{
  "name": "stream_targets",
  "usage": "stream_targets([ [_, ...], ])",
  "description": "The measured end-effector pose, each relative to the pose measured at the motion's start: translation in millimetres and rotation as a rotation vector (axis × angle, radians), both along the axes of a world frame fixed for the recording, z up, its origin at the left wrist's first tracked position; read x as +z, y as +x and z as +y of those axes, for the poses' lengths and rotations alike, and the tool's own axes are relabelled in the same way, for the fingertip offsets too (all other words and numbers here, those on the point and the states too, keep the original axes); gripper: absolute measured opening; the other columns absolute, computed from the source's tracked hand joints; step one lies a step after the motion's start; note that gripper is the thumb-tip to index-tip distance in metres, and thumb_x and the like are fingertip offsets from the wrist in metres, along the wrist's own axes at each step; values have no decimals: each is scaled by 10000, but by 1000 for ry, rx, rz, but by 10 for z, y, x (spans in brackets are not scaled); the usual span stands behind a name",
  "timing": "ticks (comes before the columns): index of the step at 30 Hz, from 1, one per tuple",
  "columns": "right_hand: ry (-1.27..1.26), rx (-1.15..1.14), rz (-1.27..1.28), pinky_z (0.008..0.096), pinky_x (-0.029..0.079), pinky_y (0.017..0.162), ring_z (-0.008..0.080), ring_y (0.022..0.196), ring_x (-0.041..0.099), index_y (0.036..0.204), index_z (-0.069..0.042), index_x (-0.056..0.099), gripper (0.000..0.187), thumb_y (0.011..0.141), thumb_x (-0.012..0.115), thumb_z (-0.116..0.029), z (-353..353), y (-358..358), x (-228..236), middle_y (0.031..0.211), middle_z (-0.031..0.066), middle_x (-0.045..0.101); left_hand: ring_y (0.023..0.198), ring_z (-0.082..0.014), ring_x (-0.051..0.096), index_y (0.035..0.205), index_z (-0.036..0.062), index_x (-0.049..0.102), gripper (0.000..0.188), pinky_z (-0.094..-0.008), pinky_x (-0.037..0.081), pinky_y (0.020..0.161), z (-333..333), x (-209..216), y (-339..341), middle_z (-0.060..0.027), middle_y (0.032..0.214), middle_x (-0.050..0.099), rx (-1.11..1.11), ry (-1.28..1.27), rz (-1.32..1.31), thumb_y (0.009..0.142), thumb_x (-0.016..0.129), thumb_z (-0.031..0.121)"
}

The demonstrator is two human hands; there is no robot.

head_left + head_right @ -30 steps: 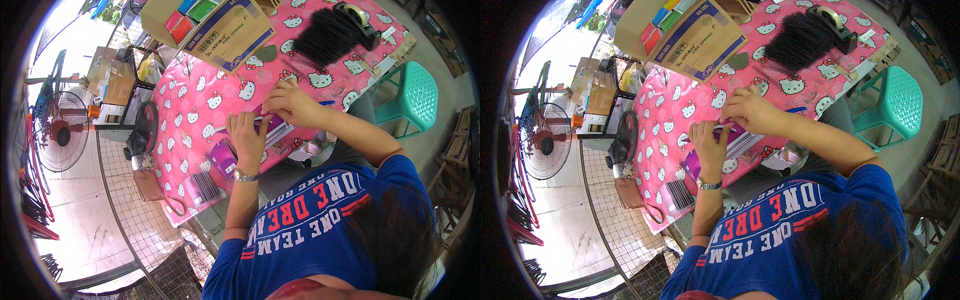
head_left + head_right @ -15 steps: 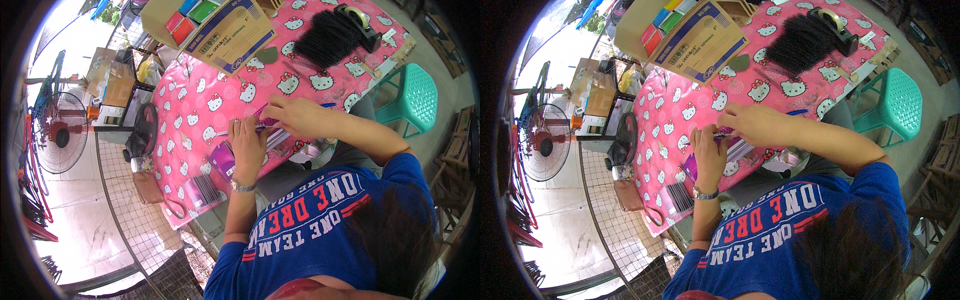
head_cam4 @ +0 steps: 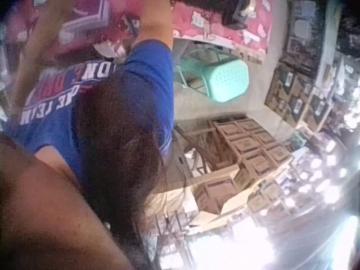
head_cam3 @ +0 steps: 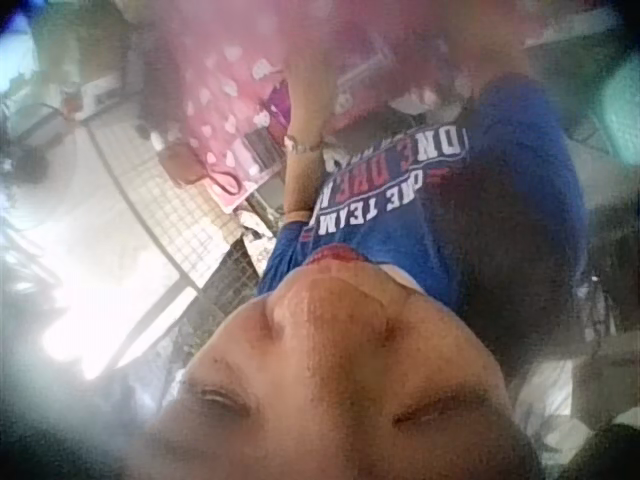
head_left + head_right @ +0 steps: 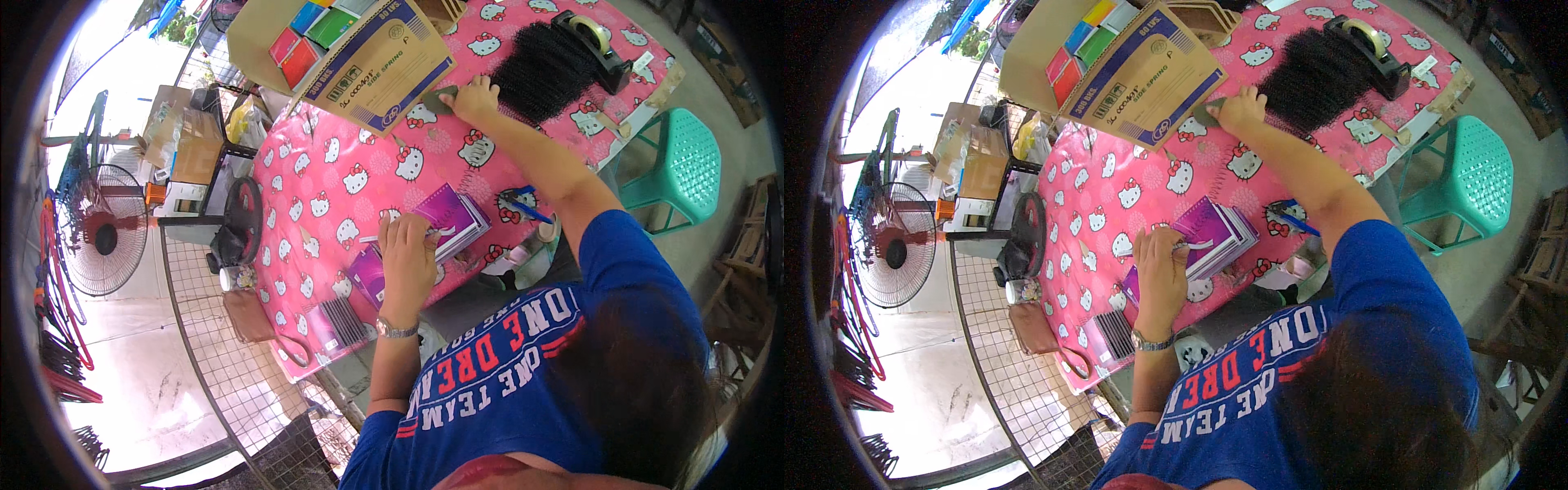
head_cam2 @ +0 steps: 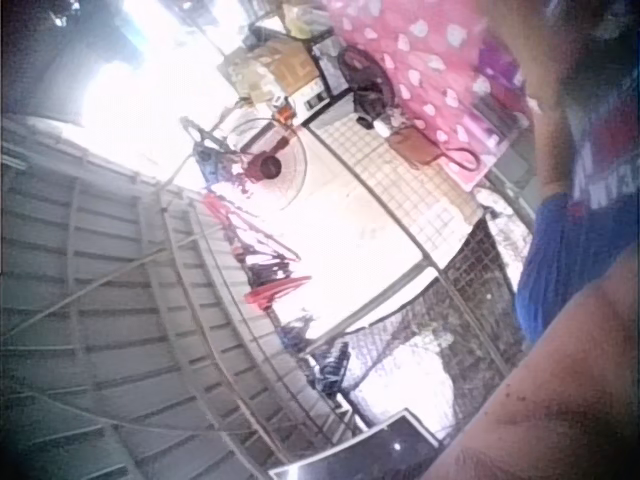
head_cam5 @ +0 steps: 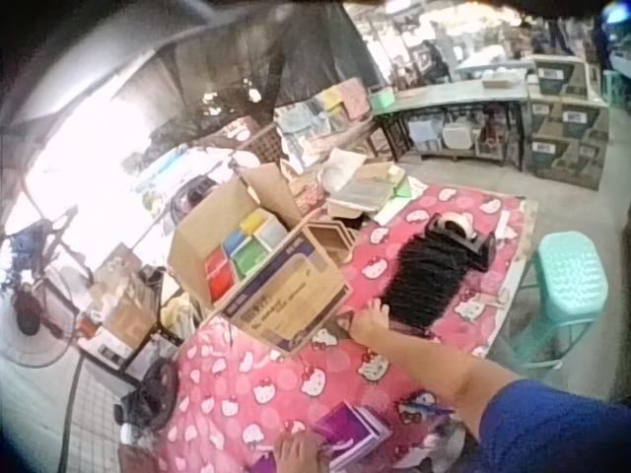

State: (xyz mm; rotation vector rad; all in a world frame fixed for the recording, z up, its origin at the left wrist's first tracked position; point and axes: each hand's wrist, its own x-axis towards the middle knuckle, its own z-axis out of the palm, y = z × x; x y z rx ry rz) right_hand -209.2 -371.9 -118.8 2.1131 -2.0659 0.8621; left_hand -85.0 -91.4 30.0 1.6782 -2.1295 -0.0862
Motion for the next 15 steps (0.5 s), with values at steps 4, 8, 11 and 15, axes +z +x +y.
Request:
stream_targets([
  [4, 41, -9, -20, 420, 442, 840, 319, 935, 585, 1051, -63, 662, 464, 799, 701, -451, 18, 188, -97, 958, 141, 638, 1054, -322, 532, 1016, 50, 561, 198, -520, 288, 1084, 17, 1, 41, -114, 1031, 588, -10, 6, -4, 862, 620, 160],
  [8, 138, 458, -523, 433, 466, 775, 342, 934, 602, 979, -69, 621, 379, 706, 745, -300, 116, 50, -81, 933, 148, 626, 1084, -297, 545, 998, 72, 581, 157, -517, 261, 1094, 34, 39, 58, -94, 1032, 611, -73, 23, 49, 889, 590, 184],
  [11, 43, 786, -154, 460, 459, 831, 348, 978, 584, 1010, -63, 604, 394, 691, 735, -254, 614, -67, -162, 948, 149, 611, 1111, -292, 544, 993, 86, 591, 155, -520, 244, 1102, 48, -2, 154, -72, 1045, 620, -111, 36, 85, 888, 594, 200],
  [15, -190, 894, 158, 466, 428, 922, 358, 1113, 520, 1064, -81, 614, 404, 717, 713, -265, 824, -244, -181, 1059, 161, 594, 1215, -320, 508, 1012, 91, 594, 169, -525, 206, 1117, 27, -32, 219, -69, 1121, 628, -136, 104, 115, 905, 596, 222],
])
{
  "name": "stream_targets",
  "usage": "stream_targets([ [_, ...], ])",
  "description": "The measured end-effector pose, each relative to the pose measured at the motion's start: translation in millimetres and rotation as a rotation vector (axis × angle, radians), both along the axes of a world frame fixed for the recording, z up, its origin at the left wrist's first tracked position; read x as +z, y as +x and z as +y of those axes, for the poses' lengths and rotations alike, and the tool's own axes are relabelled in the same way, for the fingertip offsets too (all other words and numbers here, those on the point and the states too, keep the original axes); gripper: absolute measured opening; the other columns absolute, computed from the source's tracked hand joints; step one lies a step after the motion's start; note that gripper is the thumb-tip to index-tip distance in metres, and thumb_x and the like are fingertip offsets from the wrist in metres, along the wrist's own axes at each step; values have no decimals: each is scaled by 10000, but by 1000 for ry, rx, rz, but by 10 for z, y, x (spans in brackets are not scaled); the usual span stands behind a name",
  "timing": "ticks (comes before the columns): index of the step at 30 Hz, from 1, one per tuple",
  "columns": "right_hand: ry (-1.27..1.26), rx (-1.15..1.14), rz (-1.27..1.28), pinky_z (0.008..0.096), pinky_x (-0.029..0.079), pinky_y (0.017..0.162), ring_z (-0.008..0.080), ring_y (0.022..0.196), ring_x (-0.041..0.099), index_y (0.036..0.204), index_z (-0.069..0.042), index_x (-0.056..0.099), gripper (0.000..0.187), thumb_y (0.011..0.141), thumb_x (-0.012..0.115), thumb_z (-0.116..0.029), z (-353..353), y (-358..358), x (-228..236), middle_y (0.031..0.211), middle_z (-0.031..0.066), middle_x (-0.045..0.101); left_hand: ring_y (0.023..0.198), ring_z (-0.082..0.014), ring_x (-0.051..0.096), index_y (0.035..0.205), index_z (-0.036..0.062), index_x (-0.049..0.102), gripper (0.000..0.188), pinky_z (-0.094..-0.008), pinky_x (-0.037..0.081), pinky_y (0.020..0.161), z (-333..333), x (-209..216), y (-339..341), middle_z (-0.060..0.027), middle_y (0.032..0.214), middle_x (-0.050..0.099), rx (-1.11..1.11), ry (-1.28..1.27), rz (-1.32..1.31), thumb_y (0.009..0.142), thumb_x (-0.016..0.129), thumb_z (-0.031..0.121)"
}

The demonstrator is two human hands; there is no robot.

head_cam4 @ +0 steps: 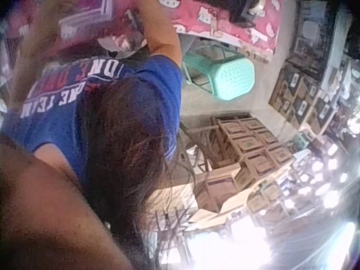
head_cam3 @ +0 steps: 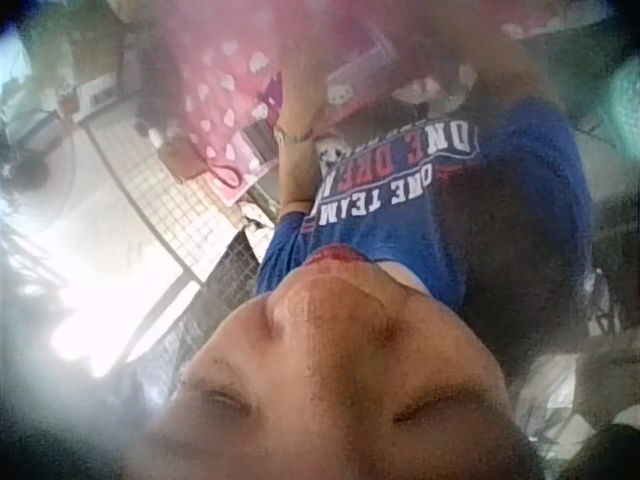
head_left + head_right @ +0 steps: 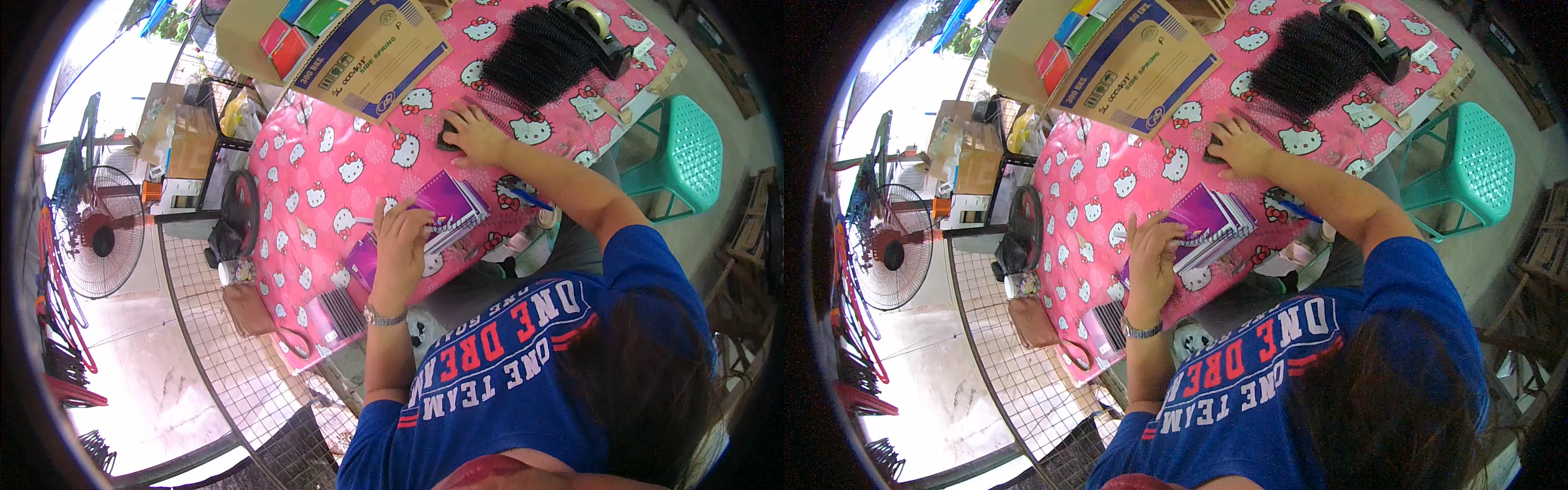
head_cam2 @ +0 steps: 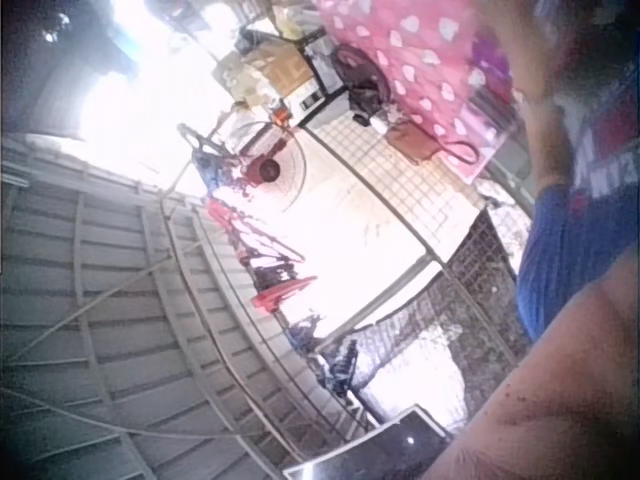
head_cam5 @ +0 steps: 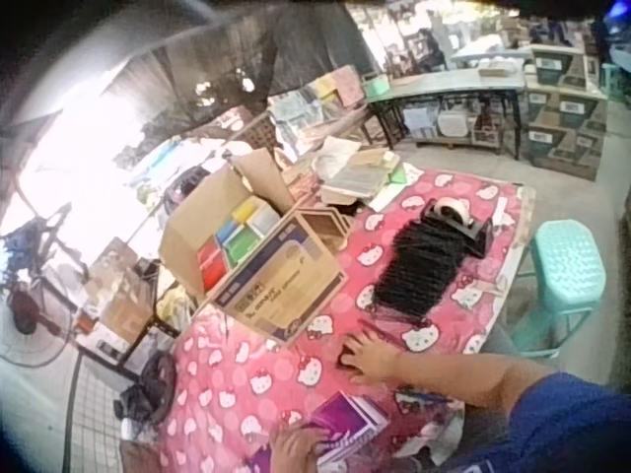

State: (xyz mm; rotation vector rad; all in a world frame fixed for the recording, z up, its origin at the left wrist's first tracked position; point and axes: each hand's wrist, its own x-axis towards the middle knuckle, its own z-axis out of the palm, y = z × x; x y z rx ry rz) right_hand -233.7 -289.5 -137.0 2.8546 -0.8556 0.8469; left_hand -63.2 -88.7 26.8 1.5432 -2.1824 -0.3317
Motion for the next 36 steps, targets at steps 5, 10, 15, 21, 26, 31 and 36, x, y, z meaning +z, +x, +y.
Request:
stream_targets([
  [5, 370, 23, 87, 458, 392, 983, 349, 1195, 485, 1072, -98, 658, 399, 714, 733, -256, -188, 89, 280, 1161, 151, 596, 1254, -357, 458, 988, 61, 604, 230, -515, 217, 1106, 9, 46, -165, -95, 1178, 601, 204, -173, -216, 856, 659, 241],
  [10, 1661, 825, -584, 346, 448, 900, 284, 1034, 598, 1149, -86, 664, 460, 753, 700, -318, 254, -110, 1236, 1035, 156, 654, 1097, -343, 491, 972, 58, 608, 313, -468, 339, 990, 1, -135, -2, -116, 1057, 578, 214, -222, -65, 723, 769, 158],
  [15, 1461, 823, -100, 330, 473, 853, 193, 969, 616, 1142, -26, 657, 505, 744, 727, -329, 344, -290, 1517, 1029, 100, 676, 965, -319, 499, 953, 34, 601, 345, -418, 401, 854, -61, -100, -127, -118, 982, 565, 166, -220, -13, 675, 786, 117],
  [21, 1356, 756, -46, 339, 465, 864, 203, 1017, 593, 1093, 19, 662, 539, 706, 751, -345, 328, -299, 1664, 1005, 103, 652, 993, -325, 513, 972, 31, 606, 324, -421, 408, 879, -29, -90, -2, -124, 998, 571, 211, -221, 44, 691, 759, 82],
  [26, 855, 618, 118, 312, 468, 836, 168, 996, 582, 1139, 24, 613, 545, 736, 742, -320, 253, -137, 1618, 946, 76, 635, 1015, -297, 540, 972, 33, 601, 279, -408, 412, 903, -17, -74, 152, -115, 1014, 589, 242, -241, 61, 724, 725, 65],
  [31, 1580, 853, -99, 302, 462, 817, 158, 960, 572, 1138, -39, 630, 453, 760, 738, -266, 269, -41, 1727, 1008, 62, 612, 908, -213, 578, 971, 19, 582, 233, -306, 488, 710, 1, -82, 198, -97, 1008, 576, 303, -80, 201, 784, 716, 54],
  [36, 1269, 642, 90, 312, 460, 823, 172, 929, 587, 1054, -52, 674, 427, 734, 757, -322, 267, 66, 1742, 993, 59, 628, 849, -161, 574, 993, 14, 573, 235, -268, 489, 677, -24, -137, 234, -81, 1003, 565, 281, -22, 343, 799, 706, 11],
])
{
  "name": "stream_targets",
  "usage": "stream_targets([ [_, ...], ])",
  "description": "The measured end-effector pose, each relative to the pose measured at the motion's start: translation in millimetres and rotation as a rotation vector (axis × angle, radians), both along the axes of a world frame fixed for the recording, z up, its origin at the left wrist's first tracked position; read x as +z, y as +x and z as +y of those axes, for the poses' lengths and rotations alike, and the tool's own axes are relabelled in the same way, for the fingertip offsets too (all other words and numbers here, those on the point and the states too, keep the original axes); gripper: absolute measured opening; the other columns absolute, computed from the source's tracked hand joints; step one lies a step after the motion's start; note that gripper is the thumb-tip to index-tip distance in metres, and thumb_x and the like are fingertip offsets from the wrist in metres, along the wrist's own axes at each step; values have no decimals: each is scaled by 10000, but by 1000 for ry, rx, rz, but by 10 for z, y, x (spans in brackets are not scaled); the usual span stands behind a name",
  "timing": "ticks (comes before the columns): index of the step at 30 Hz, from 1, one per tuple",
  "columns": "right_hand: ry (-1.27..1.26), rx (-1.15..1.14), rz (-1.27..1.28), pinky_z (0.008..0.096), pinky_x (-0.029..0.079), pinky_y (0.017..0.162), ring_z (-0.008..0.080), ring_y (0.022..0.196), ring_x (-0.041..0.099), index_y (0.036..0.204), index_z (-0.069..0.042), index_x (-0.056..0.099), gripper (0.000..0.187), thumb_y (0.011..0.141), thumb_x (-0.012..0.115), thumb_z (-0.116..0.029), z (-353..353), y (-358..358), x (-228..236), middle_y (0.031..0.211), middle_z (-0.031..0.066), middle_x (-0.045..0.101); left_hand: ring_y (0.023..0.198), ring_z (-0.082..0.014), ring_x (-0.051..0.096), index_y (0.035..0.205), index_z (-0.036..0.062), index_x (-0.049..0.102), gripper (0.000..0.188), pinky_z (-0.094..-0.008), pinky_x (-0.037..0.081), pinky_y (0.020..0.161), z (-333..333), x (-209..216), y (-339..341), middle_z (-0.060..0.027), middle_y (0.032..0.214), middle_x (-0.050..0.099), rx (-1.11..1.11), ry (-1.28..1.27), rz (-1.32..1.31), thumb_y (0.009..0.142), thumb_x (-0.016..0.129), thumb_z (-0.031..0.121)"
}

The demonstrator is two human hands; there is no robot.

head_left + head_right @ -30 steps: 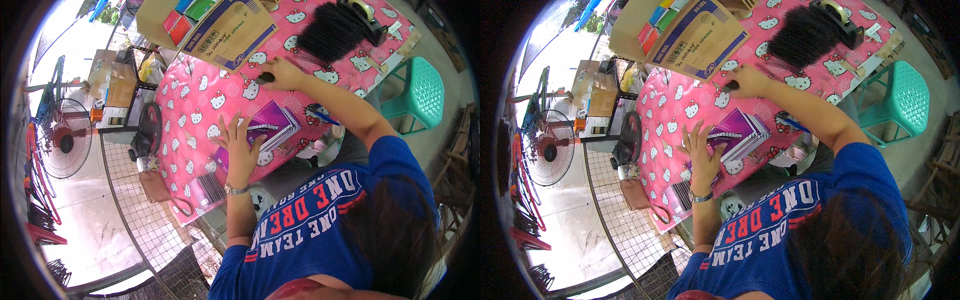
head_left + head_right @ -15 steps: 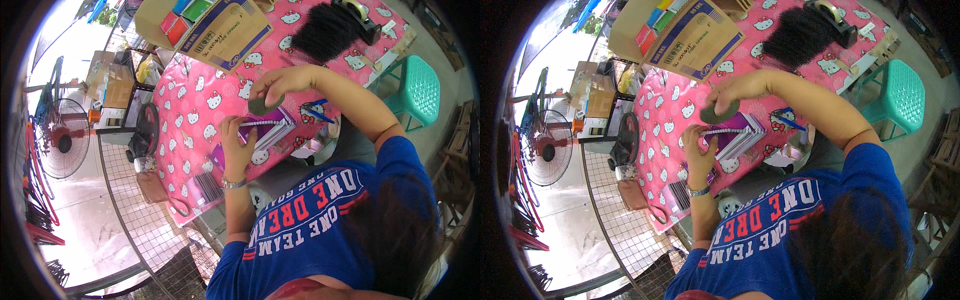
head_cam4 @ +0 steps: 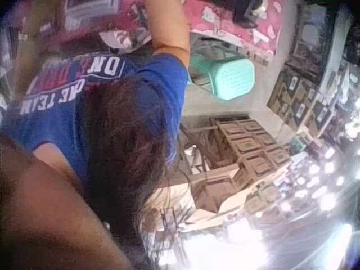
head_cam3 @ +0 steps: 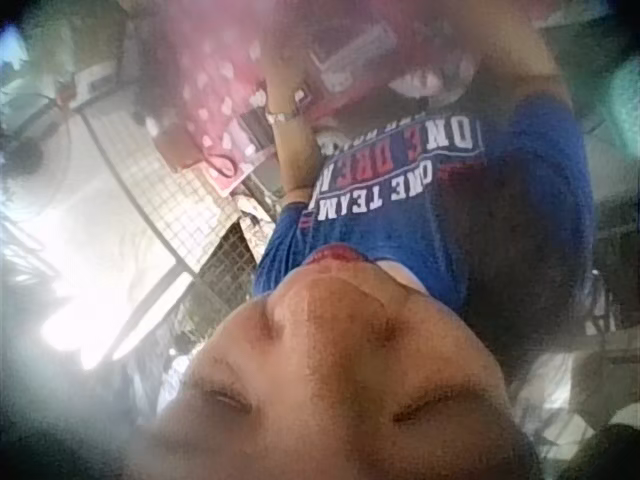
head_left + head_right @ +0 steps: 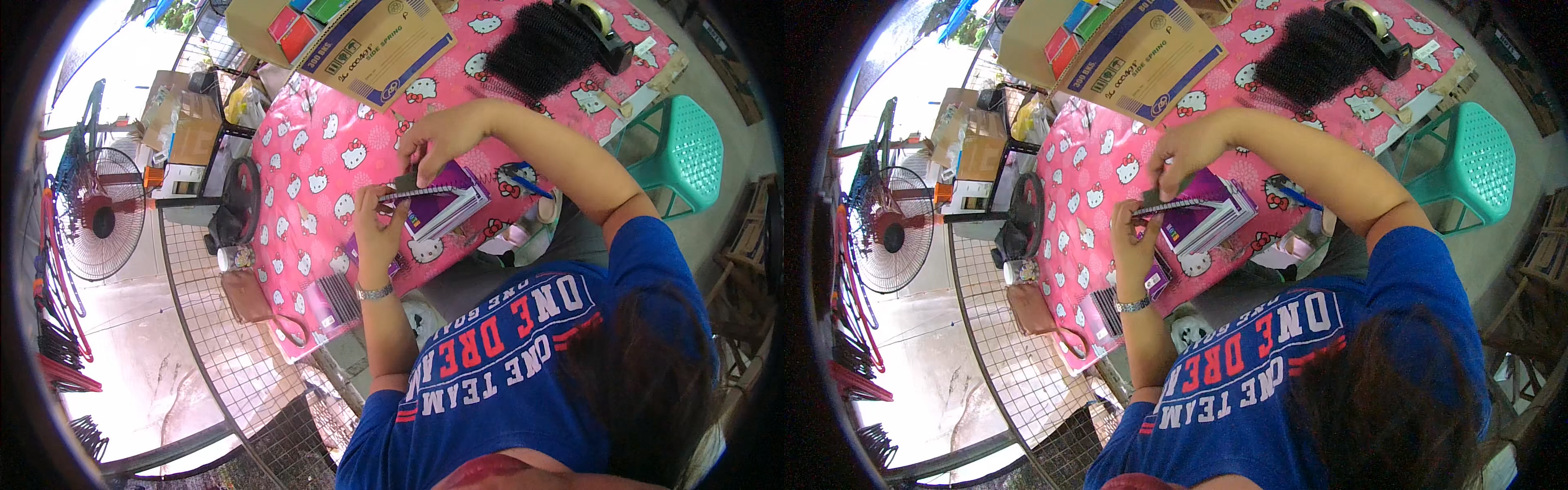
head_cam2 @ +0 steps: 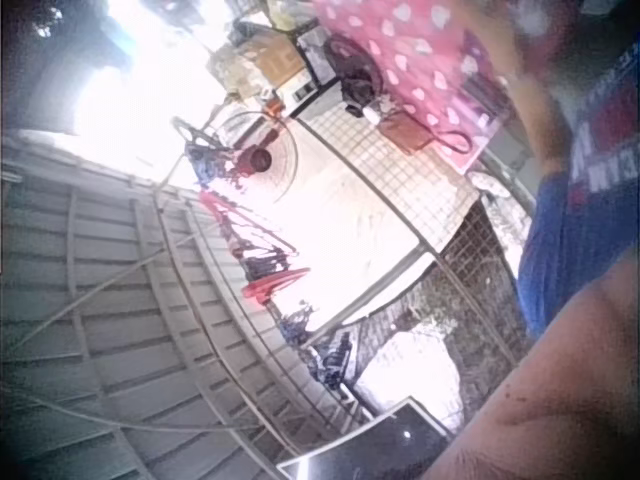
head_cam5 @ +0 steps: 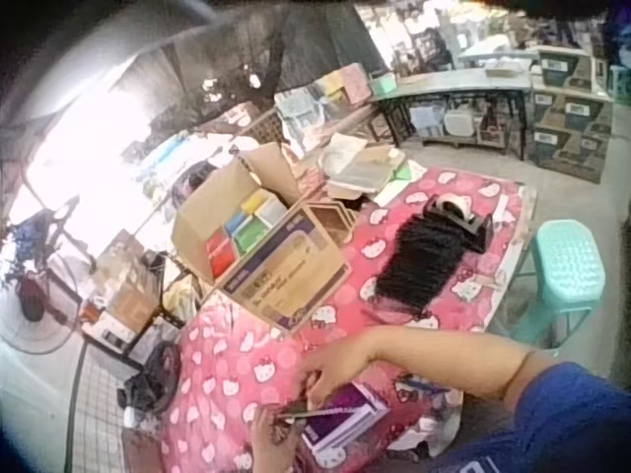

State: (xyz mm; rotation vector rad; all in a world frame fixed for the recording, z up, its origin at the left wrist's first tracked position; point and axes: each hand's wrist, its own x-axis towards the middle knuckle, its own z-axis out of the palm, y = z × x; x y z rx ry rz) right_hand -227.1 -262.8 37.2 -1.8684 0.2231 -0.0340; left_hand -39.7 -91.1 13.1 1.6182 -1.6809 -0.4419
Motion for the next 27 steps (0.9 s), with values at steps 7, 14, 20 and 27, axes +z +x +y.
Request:
stream_targets([
  [7, -238, -17, 70, 265, 458, 768, 114, 870, 579, 1059, -6, 613, 453, 755, 707, -328, -52, 76, 10, 914, 26, 615, 831, -120, 571, 1029, 2, 550, 274, -254, 483, 742, -55, -64, 108, -55, 985, 565, 1, 88, 92, 805, 705, -22],
  [14, -203, -103, -2, 318, 487, 803, 216, 898, 645, 1013, -56, 681, 432, 732, 743, -379, -199, 130, -373, 958, 94, 688, 768, -124, 585, 990, -14, 567, 260, -251, 494, 669, -46, -75, 97, -72, 933, 561, -6, 20, 116, 785, 727, -13],
  [20, -800, -631, 210, 480, 444, 921, 324, 1171, 529, 1119, -84, 646, 487, 748, 729, -390, -308, -320, -1696, 1166, 92, 627, 778, -109, 590, 1050, -7, 555, 204, -248, 492, 711, -19, -72, 26, -48, 902, 594, 134, 143, 308, 872, 655, 1],
  [27, -1077, -747, 217, 471, 392, 998, 342, 1232, 454, 1284, -57, 525, 537, 824, 665, -296, 1101, -1101, -1936, 1287, 158, 514, 741, -143, 634, 1083, -46, 553, 187, -272, 554, 609, 134, -212, -93, -52, 854, 568, 293, -46, 602, 941, 586, 70],
])
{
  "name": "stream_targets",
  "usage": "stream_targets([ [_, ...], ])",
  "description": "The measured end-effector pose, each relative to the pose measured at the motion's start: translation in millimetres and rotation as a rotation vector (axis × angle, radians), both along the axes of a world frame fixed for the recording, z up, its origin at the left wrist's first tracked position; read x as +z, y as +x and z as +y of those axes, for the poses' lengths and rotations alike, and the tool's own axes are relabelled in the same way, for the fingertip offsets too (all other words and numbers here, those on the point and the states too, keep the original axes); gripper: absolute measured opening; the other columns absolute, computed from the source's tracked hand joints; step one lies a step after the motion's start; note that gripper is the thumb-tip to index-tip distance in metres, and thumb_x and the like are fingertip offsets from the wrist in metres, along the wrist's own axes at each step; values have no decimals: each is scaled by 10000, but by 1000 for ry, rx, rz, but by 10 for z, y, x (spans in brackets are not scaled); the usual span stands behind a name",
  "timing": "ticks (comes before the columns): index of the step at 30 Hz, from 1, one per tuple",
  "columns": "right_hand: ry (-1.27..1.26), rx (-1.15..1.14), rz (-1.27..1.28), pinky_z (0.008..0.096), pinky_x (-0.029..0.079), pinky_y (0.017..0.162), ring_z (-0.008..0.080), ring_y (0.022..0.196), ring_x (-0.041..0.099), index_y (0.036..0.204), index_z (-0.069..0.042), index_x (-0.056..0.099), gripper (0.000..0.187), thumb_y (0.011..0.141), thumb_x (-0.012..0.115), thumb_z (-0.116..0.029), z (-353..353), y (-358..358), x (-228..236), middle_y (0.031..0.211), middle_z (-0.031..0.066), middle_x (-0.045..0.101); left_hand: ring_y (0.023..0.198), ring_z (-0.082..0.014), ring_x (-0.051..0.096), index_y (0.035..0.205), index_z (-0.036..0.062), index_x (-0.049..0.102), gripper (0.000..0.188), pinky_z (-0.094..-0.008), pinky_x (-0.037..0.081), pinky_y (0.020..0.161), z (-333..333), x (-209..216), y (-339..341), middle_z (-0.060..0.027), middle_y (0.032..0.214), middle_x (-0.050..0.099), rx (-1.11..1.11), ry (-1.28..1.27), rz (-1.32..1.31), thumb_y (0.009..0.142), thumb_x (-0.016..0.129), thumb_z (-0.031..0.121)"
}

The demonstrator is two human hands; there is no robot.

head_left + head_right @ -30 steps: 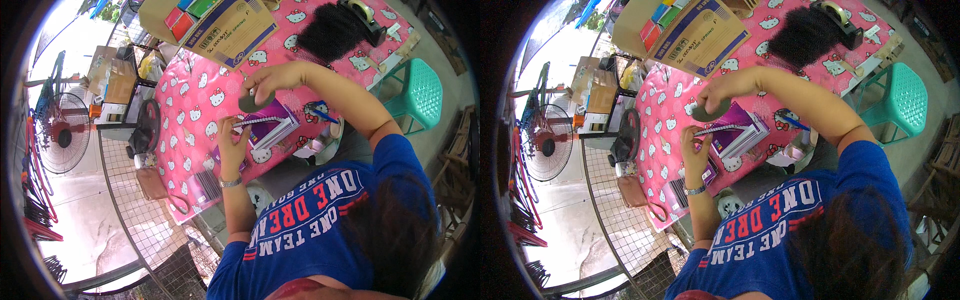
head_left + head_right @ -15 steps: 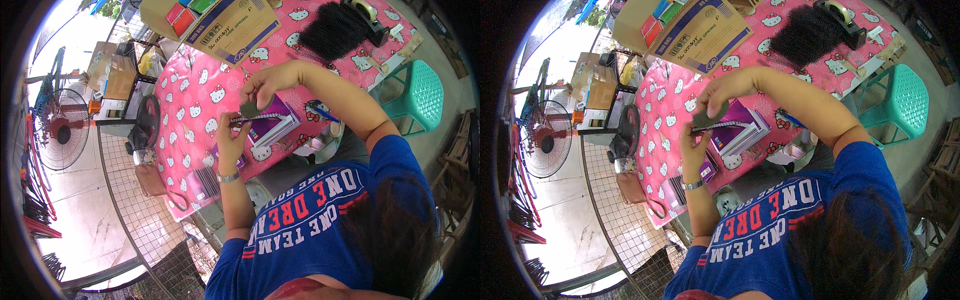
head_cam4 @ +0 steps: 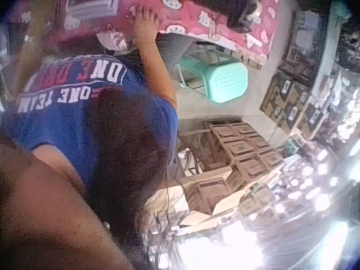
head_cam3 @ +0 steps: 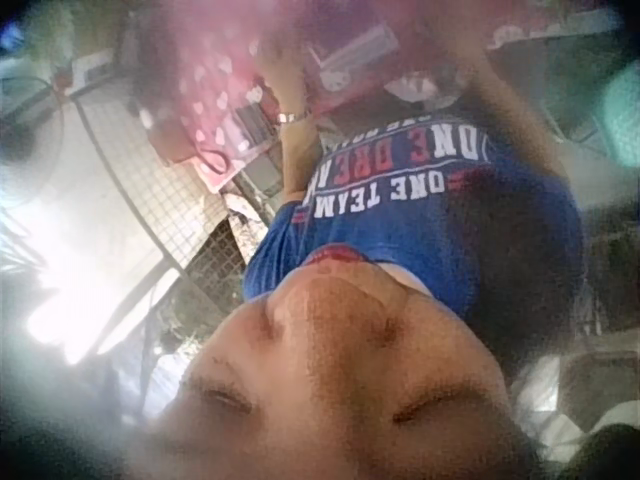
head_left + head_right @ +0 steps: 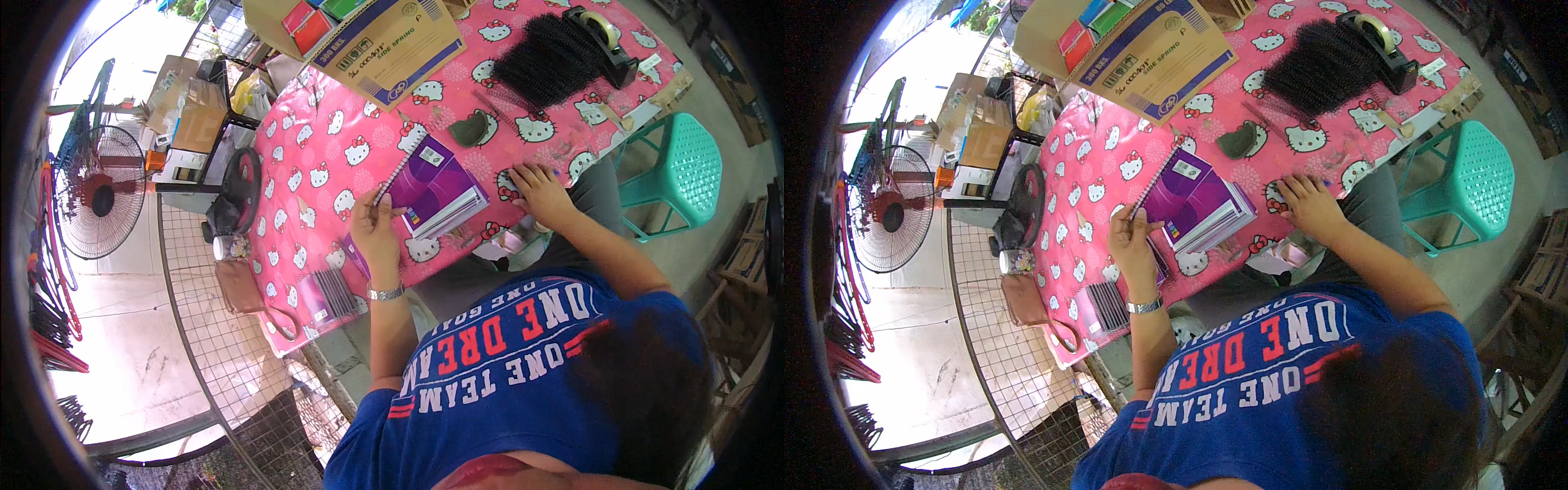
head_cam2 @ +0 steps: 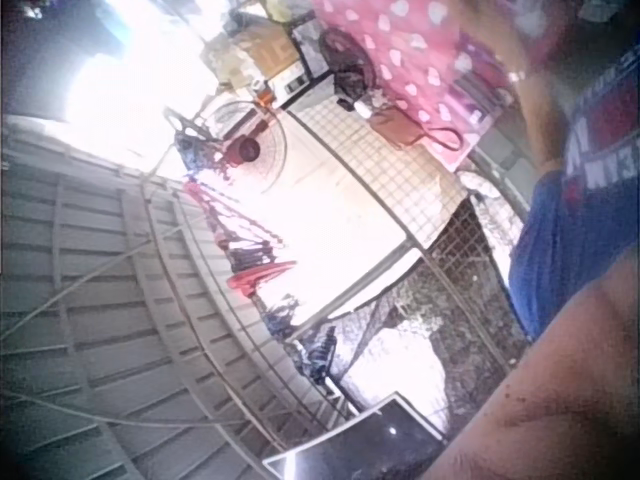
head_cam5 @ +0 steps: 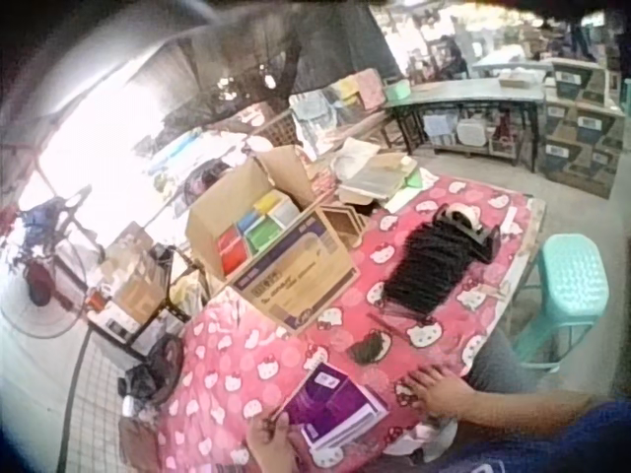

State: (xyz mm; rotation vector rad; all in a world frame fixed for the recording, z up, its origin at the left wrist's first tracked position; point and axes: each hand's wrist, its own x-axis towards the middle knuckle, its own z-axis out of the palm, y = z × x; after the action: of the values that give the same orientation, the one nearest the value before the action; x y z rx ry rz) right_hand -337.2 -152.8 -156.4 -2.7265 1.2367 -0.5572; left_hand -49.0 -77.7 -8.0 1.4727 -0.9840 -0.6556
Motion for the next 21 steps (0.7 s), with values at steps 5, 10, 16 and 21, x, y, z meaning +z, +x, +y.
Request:
stream_targets([
  [5, 213, -141, -366, 462, 405, 950, 342, 1087, 527, 1253, -67, 557, 492, 806, 687, -227, 29, -63, 322, 1166, 157, 576, 641, -150, 632, 1085, -52, 543, 186, -277, 552, 551, -56, -67, -67, -53, 838, 533, 50, 13, 4, 944, 579, 64],
  [10, 87, 259, -653, 449, 394, 948, 314, 1070, 538, 1241, -87, 567, 493, 792, 699, -241, 80, 581, 1283, 1182, 102, 595, 715, -125, 624, 1144, -24, 538, 223, -263, 543, 583, -50, -52, -138, -54, 826, 594, 91, -43, -84, 940, 584, 53],
  [16, 26, 381, -588, 430, 394, 928, 270, 1076, 517, 1208, -90, 599, 491, 759, 706, -257, 168, 1172, 1501, 1209, 55, 589, 758, -112, 626, 1144, -27, 557, 243, -253, 534, 660, -7, -194, -60, -56, 846, 633, 70, -159, -61, 904, 535, -61],
  [21, -71, 342, -430, 393, 401, 908, 238, 1092, 505, 1208, -102, 610, 491, 756, 688, -276, 229, 1207, 1510, 1221, 42, 583, 731, -102, 616, 1056, -37, 606, 199, -241, 522, 672, 23, -196, -76, -59, 864, 649, 128, -110, -217, 885, 520, -91],
])
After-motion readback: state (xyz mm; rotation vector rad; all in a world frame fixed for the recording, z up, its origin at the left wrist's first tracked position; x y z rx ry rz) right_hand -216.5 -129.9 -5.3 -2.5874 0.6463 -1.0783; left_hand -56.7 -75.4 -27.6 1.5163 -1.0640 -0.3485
